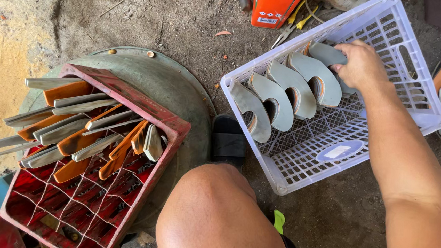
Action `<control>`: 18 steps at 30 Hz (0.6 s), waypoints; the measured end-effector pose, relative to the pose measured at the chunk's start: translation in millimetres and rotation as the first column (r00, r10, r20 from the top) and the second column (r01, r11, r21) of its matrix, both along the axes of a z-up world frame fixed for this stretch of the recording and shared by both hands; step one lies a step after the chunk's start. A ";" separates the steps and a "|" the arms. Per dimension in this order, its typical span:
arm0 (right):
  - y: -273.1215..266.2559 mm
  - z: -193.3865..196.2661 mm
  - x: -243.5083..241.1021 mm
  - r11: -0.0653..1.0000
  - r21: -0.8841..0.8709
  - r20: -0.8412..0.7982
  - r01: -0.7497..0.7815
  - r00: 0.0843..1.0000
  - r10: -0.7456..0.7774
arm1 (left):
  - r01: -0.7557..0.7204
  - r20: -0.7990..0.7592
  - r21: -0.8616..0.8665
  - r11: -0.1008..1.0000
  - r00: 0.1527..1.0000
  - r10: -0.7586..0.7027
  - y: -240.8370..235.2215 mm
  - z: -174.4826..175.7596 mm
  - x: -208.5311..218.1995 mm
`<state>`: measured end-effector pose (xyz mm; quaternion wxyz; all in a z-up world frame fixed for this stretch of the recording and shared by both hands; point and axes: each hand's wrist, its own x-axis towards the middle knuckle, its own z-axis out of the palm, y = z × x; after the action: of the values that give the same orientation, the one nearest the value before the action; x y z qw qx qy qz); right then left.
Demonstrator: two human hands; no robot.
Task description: The person repeatedly picks up gray and orange curved parts from a red crate, aligns them by hand, and places the assembled pairs into a white basket. The process continues with multiple units throughout the clip.
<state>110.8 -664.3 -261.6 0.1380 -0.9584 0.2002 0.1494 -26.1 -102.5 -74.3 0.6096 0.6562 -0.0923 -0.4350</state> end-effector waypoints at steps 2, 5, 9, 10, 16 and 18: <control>1.7 1.6 4.7 1.000 -0.001 -0.028 0.031 0.999 -0.031 | 0.003 0.000 -0.003 1.000 1.000 -0.003 -4.1 -1.3 0.9; 4.8 5.9 5.0 0.999 -0.015 -0.024 0.029 0.999 -0.029 | 0.020 -0.007 -0.011 1.000 1.000 -0.020 -12.3 -2.5 2.8; 3.5 4.2 2.6 1.000 0.004 0.004 0.005 1.000 -0.005 | 0.047 -0.006 -0.032 0.998 0.999 -0.047 -24.8 -6.2 8.4; 2.2 1.0 0.1 1.000 0.027 -0.008 0.011 1.000 -0.011 | 0.050 -0.004 -0.042 0.998 0.999 -0.050 -27.0 -7.7 10.6; -17.7 -16.8 -14.5 0.985 0.000 0.174 -0.171 0.970 0.168 | 0.106 0.028 -0.118 0.987 0.994 -0.103 -19.4 6.5 11.1; -11.0 -10.5 -2.6 0.970 0.013 0.229 -0.244 0.945 0.235 | 0.134 0.055 -0.154 0.979 0.990 -0.127 -17.7 8.2 12.8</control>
<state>108.2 -675.3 -272.1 0.1606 -0.9833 0.0621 0.0592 -13.3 -120.1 -66.1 0.6273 0.6081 -0.1831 -0.4507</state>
